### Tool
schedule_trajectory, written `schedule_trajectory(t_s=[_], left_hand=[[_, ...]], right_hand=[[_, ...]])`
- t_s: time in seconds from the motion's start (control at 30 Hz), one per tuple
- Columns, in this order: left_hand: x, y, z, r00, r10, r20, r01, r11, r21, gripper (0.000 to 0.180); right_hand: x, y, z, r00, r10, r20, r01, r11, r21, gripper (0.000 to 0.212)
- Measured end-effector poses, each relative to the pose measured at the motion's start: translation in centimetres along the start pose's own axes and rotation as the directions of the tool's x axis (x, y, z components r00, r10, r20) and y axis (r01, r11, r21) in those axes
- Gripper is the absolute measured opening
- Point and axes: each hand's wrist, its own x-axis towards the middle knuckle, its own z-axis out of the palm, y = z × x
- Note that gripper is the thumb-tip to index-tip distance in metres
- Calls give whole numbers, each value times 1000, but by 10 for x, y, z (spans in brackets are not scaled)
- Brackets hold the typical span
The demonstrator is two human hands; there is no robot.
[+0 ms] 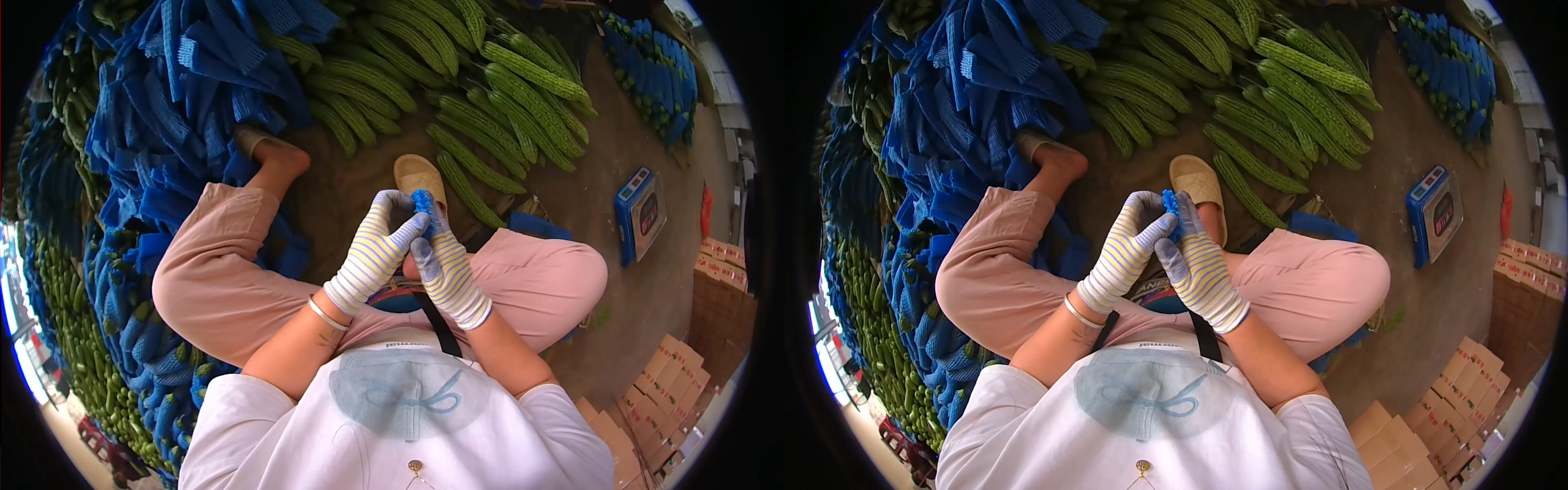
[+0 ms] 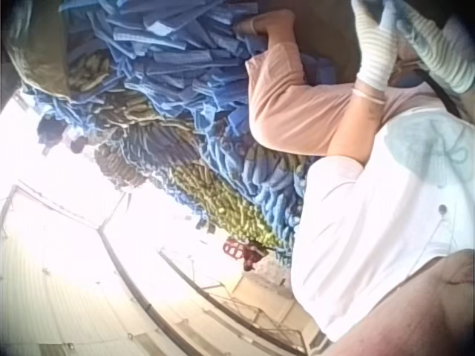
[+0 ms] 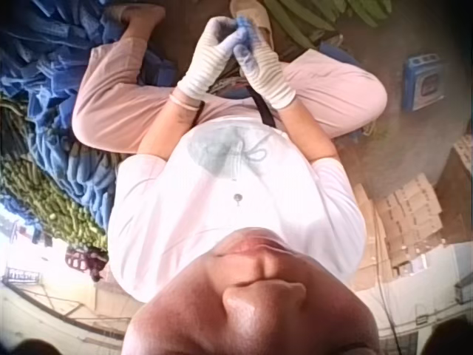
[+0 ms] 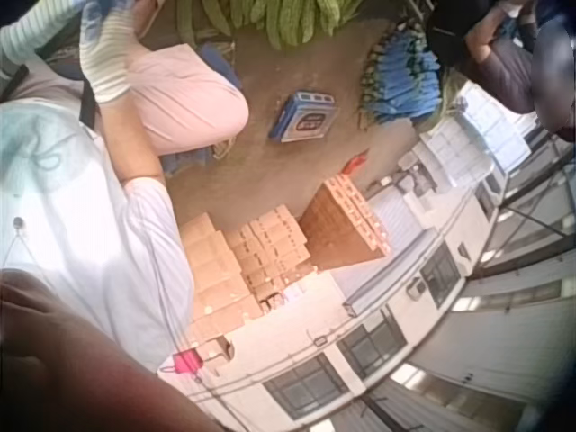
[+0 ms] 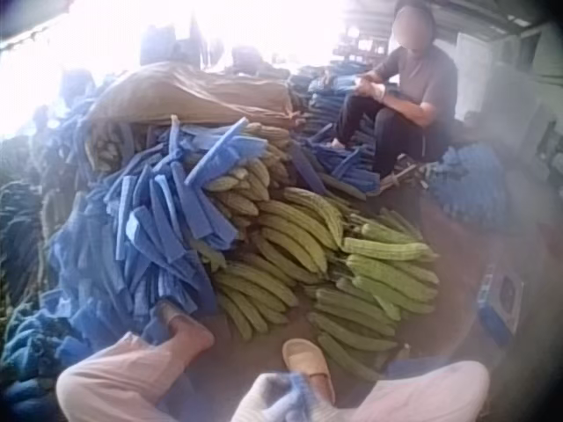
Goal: Wrapping individual bitter melons in blue mesh protective sleeves.
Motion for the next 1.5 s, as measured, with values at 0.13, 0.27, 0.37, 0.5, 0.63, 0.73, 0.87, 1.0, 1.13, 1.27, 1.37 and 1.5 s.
schedule_trajectory(t_s=[0.13, 0.27, 0.37, 0.5, 0.63, 0.73, 0.87, 1.0, 1.13, 1.27, 1.37, 1.5], left_hand=[[2, -6, -10, 1000, -14, 14, 12, 992, 128, 21], [-1, -9, -6, 998, 52, 29, -57, 964, 261, 13], [-8, -12, -10, 996, 69, 60, -83, 956, 281, 12], [-8, -7, -40, 997, -23, -80, 28, 998, 61, 18], [-22, 2, 6, 959, 263, 107, -281, 926, 251, 21], [-21, 20, 38, 666, 449, 595, -739, 505, 446, 34], [-8, -10, 7, 795, 471, 382, -582, 413, 700, 30], [9, -50, -15, 965, 215, 150, -260, 715, 649, 28], [31, -41, -14, 988, -154, 24, 127, 709, -693, 29], [40, -76, -16, 998, 55, -18, -54, 782, -620, 28], [57, -90, -33, 929, 179, 324, -369, 396, 841, 21], [59, -11, -5, 953, 64, 295, -302, 170, 938, 38]], right_hand=[[-1, 2, 0, 994, -106, 4, 106, 982, -156, 66], [-2, 13, 8, 981, 159, -109, -107, 921, 375, 57], [3, 39, -12, 899, 437, 34, -405, 798, 446, 38], [10, 57, -28, 875, 435, -213, -310, 841, 445, 17], [10, 63, -15, 950, 249, -186, -287, 934, -216, 16], [13, 67, -7, 915, 394, 85, -352, 679, 645, 19], [12, 43, -25, 907, 295, -300, -181, 918, 354, 11], [-3, 23, -4, 953, 238, -187, -215, 967, 135, 11], [-11, 28, 3, 942, 334, 36, -336, 939, 79, 11], [10, 21, -2, 965, 206, -163, -90, 843, 531, 8], [10, 6, -1, 962, 269, -46, -212, 843, 494, 12], [-8, 9, 32, 996, 0, 92, -17, 981, 192, 15]])
